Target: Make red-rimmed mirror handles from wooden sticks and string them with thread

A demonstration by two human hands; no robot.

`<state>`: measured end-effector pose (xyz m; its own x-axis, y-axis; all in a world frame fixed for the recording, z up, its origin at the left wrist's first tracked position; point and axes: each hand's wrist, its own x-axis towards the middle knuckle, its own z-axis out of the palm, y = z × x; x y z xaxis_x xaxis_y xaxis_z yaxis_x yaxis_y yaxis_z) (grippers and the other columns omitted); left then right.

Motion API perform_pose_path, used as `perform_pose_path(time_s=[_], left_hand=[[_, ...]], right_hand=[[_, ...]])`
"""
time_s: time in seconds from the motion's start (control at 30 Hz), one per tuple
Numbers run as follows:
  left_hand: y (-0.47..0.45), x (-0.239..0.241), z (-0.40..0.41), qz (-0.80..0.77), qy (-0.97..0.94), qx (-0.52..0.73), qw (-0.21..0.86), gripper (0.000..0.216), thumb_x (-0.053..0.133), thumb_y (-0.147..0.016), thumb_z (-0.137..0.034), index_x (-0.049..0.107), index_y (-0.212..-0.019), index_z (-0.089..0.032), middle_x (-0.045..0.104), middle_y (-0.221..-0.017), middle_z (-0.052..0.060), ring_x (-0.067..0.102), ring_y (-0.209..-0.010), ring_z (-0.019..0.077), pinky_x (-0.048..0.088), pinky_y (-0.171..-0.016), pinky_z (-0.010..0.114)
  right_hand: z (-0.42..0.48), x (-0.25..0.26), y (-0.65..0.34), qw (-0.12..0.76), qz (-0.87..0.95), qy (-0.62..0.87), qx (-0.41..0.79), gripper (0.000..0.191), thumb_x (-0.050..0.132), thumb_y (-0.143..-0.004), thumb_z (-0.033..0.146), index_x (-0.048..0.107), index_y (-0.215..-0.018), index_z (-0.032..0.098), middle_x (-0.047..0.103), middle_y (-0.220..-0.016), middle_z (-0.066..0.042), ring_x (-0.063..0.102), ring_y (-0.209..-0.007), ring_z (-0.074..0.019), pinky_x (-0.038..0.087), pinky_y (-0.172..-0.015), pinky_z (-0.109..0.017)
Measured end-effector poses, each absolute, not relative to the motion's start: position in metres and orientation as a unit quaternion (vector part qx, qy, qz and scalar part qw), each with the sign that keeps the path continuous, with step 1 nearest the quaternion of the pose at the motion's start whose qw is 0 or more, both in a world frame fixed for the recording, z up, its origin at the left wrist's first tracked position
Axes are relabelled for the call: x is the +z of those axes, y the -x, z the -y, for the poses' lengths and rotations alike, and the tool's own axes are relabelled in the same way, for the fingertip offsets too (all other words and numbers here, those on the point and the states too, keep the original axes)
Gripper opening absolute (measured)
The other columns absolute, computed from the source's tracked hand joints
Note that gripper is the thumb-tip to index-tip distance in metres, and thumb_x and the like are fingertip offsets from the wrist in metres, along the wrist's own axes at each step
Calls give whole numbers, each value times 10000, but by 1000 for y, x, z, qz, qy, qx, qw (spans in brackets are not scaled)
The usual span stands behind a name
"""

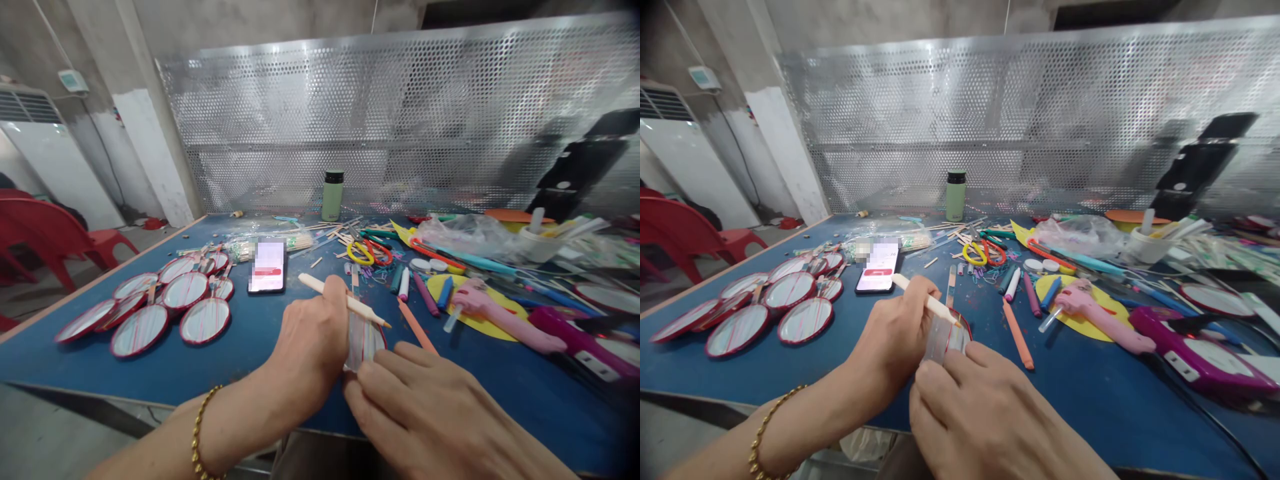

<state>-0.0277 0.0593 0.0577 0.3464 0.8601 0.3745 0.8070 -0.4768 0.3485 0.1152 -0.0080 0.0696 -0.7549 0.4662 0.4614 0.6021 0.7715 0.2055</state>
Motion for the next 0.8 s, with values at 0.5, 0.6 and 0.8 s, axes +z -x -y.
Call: perform_pose_path(time_s=[0.5,0.6,0.8], left_hand=[[29,51,-61,-493,-821,284,49,92,372,-909,-232,460,-929,-215,658,-633,28,652,-564,261,268,-469,297],[31,52,-62,-492,-817,296,48,166,304,-946,-231,468,-932,-210,644,-625,28,638,-548,249,262,-465,292],[34,54,-60,-489,-805,331,46,158,332,-950,-191,485,-927,-217,611,-599,-6,608,-519,208,284,-469,272]], right_hand=[[10,78,-112,180,922,297,-169,241,451,-875,81,589,-718,201,591,-724,16,518,-686,-145,365,-638,-327],[9,75,-117,216,916,281,-186,315,364,-940,70,619,-802,192,602,-716,25,520,-658,-134,351,-629,-324],[13,61,-135,286,875,303,-246,270,396,-966,88,654,-1018,150,561,-639,16,458,-587,-125,296,-566,-302]])
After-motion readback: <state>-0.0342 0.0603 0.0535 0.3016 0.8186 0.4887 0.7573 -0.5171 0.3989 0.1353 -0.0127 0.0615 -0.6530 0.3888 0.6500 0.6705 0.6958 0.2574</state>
